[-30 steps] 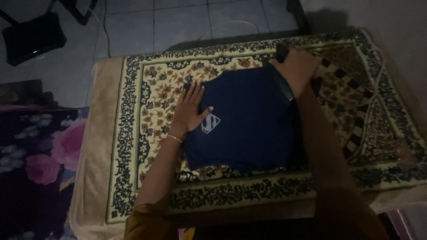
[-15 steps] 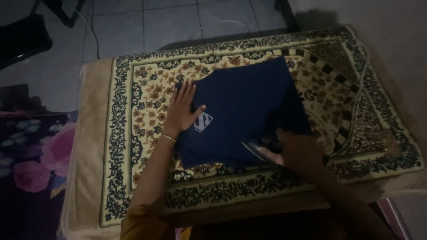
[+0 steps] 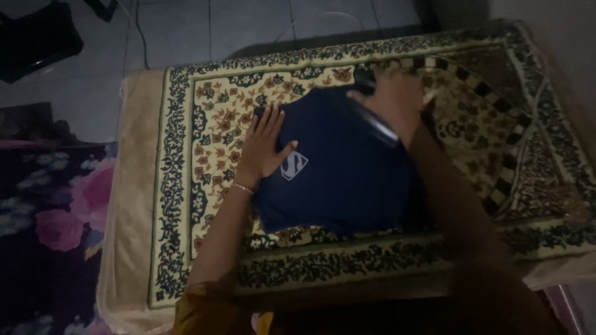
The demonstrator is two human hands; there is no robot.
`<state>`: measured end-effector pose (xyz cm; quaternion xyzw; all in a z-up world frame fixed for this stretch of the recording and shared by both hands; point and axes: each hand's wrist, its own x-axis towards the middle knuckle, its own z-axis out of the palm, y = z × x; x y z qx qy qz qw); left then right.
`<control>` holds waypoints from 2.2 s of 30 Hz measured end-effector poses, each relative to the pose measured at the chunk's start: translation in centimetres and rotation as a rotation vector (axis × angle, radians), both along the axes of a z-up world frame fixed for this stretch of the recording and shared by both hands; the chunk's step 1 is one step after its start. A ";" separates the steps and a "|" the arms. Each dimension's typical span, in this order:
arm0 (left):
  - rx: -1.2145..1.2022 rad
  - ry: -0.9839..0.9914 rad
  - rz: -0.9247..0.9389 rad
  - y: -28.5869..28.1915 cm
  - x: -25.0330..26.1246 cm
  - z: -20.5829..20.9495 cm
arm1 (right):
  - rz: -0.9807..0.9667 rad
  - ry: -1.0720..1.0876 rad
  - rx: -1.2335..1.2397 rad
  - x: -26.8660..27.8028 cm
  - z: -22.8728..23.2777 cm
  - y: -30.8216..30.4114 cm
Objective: Ironing a navy blue t-shirt on a mat placed on the floor.
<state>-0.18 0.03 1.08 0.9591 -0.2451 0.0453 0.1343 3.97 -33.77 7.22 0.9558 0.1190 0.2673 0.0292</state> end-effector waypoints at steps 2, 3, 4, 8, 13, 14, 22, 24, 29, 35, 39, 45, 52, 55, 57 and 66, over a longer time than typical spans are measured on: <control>0.002 0.008 -0.009 0.2 -0.1 -0.1 | 0.005 0.002 -0.005 1.4 0.1 0.0; -0.001 0.004 -0.023 0.2 0.0 -0.1 | 0.004 -0.010 -0.016 2.2 0.3 -0.2; -0.001 0.007 -0.023 0.3 -0.2 -0.1 | 0.005 -0.006 -0.016 1.9 0.4 -0.1; -0.029 -0.021 -0.029 0.4 -0.2 -0.1 | -0.016 0.236 -0.103 -0.7 2.0 0.2; -0.054 -0.040 -0.020 0.2 -0.1 -0.5 | 0.221 0.423 -0.035 -10.1 3.2 0.5; -0.047 -0.032 -0.017 0.2 -0.1 -0.4 | 0.257 0.456 -0.065 -12.3 3.1 0.4; -0.011 -0.007 -0.006 0.1 0.1 -0.8 | 0.487 0.398 0.054 -19.5 3.3 1.1; -0.022 -0.034 -0.009 0.2 0.2 -1.1 | 0.436 0.416 0.025 -17.8 2.5 1.2; 0.020 -0.049 -0.008 0.2 0.0 -1.1 | 0.253 0.441 -0.059 -9.1 3.1 3.2; 0.005 -0.004 -0.005 0.2 -0.1 0.0 | 0.117 0.306 -0.087 0.3 2.6 4.1; 0.011 -0.037 -0.023 0.5 -0.2 -0.5 | 0.115 0.167 -0.190 0.8 3.4 4.3; -0.073 -0.002 -0.073 2.8 -0.8 -1.6 | 0.173 0.563 -0.194 -6.8 4.9 3.8; 0.016 0.224 -0.082 5.6 -7.9 4.1 | 0.376 0.594 -0.169 -15.6 4.1 3.7; -0.086 0.297 -0.018 5.8 -8.9 7.2 | 0.733 0.192 -0.038 -15.8 3.3 3.9; -0.120 0.533 0.181 5.4 -9.8 10.6 | 0.637 0.336 -0.106 -15.6 3.5 4.7; -0.479 1.010 0.157 6.7 -9.3 8.7 | 0.473 0.482 -0.109 -14.8 5.3 7.7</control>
